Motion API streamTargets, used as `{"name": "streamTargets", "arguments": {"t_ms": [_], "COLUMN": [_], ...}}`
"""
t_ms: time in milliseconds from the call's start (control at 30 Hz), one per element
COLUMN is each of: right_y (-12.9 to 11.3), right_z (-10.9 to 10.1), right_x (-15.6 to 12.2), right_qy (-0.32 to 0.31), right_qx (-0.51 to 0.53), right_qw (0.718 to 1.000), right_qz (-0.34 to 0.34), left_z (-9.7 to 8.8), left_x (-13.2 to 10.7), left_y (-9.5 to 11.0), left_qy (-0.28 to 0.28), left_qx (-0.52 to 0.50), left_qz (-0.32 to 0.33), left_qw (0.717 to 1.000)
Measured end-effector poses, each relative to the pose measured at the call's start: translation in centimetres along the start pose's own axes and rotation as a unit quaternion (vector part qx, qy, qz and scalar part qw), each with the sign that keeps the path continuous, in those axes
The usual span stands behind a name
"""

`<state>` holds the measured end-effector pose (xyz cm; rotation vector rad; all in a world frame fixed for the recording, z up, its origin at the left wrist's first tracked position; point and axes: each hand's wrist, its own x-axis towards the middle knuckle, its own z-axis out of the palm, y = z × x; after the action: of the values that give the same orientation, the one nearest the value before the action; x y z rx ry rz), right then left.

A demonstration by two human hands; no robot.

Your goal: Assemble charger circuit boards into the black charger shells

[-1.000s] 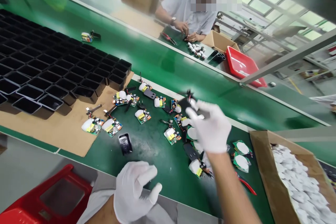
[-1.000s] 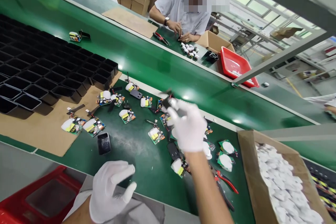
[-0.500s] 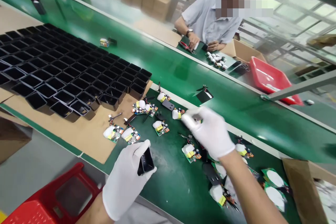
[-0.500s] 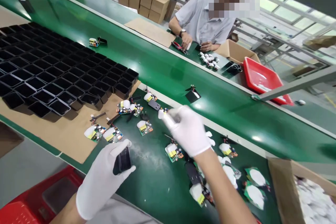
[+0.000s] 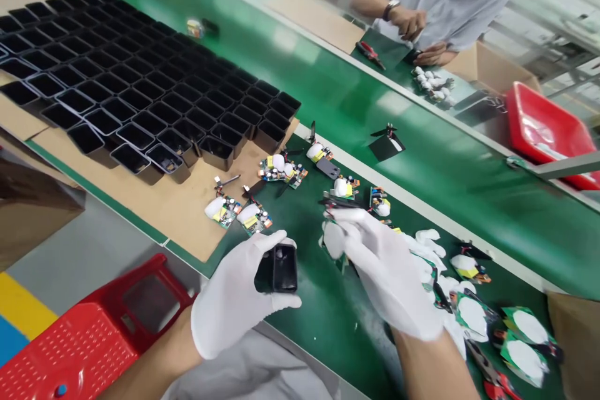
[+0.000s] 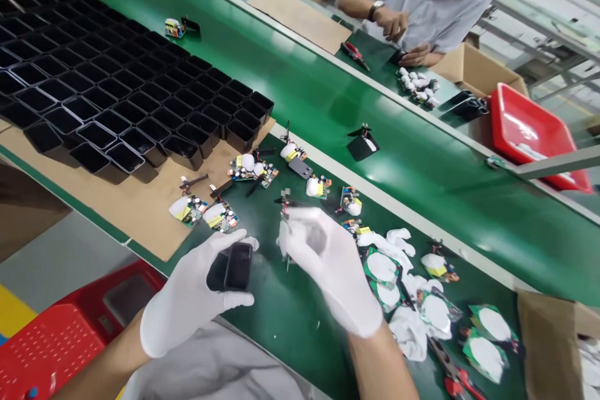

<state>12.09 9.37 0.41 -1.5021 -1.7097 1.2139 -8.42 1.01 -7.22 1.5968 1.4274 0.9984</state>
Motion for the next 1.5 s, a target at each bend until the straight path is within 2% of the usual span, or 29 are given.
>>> {"name": "streamTargets", "arguments": {"t_ms": [33,100,267,400,633,900,1033,1200,1400,1500], "right_y": [0.0,0.1,1.3,2.5,2.6,2.6,2.5,2.6,3.0,3.0], "right_z": [-0.3,-0.2,2.0,3.2,3.0,3.1,3.1,3.1,2.7,2.7], "right_x": [-1.1,-3.0,-4.9,-5.0,-4.8,-4.9,-4.8,-4.7,-4.8,-4.8], "right_qy": [-0.013,-0.024,-0.001,-0.001,-0.034,-0.048,-0.067,-0.064,-0.076,-0.081], "right_qx": [0.058,0.107,0.115,0.125,0.12,0.074,0.082,0.067,0.044,0.049], "right_qw": [0.998,0.992,0.99,0.988,0.988,0.991,0.989,0.989,0.989,0.986], "right_qz": [-0.025,-0.065,-0.083,-0.092,-0.094,-0.102,-0.106,-0.114,-0.117,-0.141], "left_z": [-0.1,-0.3,-0.7,-0.9,-0.7,-0.6,-0.7,-0.7,-0.7,-0.7], "left_x": [0.1,0.2,0.3,0.2,0.0,-0.5,-0.4,-0.3,-0.3,-0.2], "left_y": [0.0,0.1,0.4,0.6,0.3,-0.1,0.0,-0.1,-0.1,-0.1], "left_qy": [-0.005,-0.008,-0.007,-0.017,-0.033,-0.031,-0.028,-0.036,-0.034,-0.035], "left_qx": [-0.014,-0.03,-0.037,-0.022,0.028,-0.021,-0.011,0.004,0.002,-0.002], "left_qz": [0.017,0.049,0.086,0.087,0.056,0.068,0.088,0.068,0.077,0.082], "left_qw": [1.0,0.998,0.996,0.996,0.998,0.997,0.996,0.997,0.996,0.996]}}
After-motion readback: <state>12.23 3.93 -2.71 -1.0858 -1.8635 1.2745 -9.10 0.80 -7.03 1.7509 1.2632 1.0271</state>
